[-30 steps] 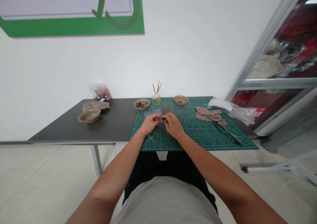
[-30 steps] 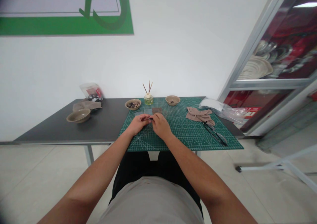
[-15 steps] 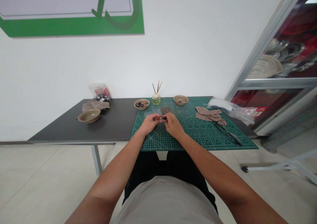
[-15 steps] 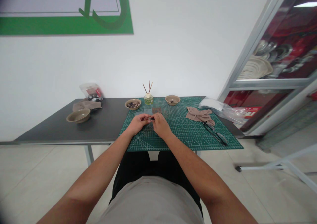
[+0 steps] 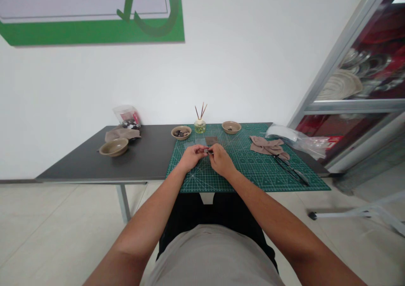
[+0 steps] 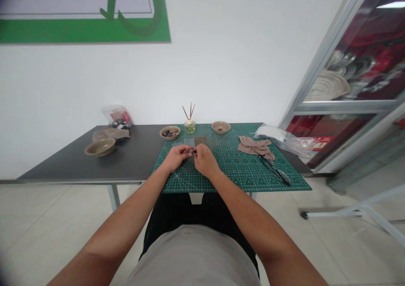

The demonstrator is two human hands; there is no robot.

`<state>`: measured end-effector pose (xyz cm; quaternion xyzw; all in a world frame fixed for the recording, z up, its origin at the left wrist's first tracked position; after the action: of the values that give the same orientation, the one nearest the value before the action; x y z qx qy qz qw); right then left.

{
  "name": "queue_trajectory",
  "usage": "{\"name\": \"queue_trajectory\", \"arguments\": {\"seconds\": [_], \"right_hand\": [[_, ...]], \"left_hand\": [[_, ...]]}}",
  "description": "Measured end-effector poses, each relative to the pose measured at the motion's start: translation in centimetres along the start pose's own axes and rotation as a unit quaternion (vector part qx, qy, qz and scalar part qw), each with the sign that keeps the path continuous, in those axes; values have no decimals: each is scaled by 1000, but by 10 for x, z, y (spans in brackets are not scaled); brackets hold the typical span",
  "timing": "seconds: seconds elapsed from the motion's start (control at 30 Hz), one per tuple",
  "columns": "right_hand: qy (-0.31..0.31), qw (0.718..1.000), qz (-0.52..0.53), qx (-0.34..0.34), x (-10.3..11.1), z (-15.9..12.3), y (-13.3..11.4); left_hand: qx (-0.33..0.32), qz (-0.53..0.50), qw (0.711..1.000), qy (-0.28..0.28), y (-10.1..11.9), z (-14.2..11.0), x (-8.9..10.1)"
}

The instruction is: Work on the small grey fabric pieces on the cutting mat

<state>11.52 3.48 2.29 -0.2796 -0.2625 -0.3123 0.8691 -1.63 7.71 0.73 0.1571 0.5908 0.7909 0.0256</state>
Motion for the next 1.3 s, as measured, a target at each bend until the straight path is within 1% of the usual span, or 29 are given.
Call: {"name": "queue_trajectory", "arguments": {"seconds": [0.1, 0.27, 0.43, 0.6, 0.9, 1.1, 1.3], "right_hand": [[0, 1000, -12, -4, 1, 0, -1], [-13, 1000, -13, 18, 2, 0, -4], [-2, 1000, -14, 14, 3, 0, -4], [1, 1000, 4, 26, 3, 0, -4], [11, 999, 35, 12, 1, -2, 2], [8, 999, 31, 14, 3, -2, 0], [4, 999, 34, 17, 3, -1, -1]], "left_hand": [[-2, -5, 1000, 8, 0, 0, 1], [-1, 3, 1000, 6, 3, -1, 0], [0, -5, 1000, 3, 3, -2, -1], [0, -23, 1000, -6, 0, 0, -1], [5, -23, 1000, -4, 2, -1, -1], [2, -32, 999, -7, 0, -1, -1], [6, -26, 1000, -6, 4, -2, -2]]}}
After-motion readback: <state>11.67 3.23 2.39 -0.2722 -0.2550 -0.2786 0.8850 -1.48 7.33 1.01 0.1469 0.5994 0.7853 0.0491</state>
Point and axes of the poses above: each hand's wrist, its own z-axis towards the middle knuckle, its own x-axis out of the back of the hand, y = z × x, the point moved 6 cm from there along z, towards the middle knuckle
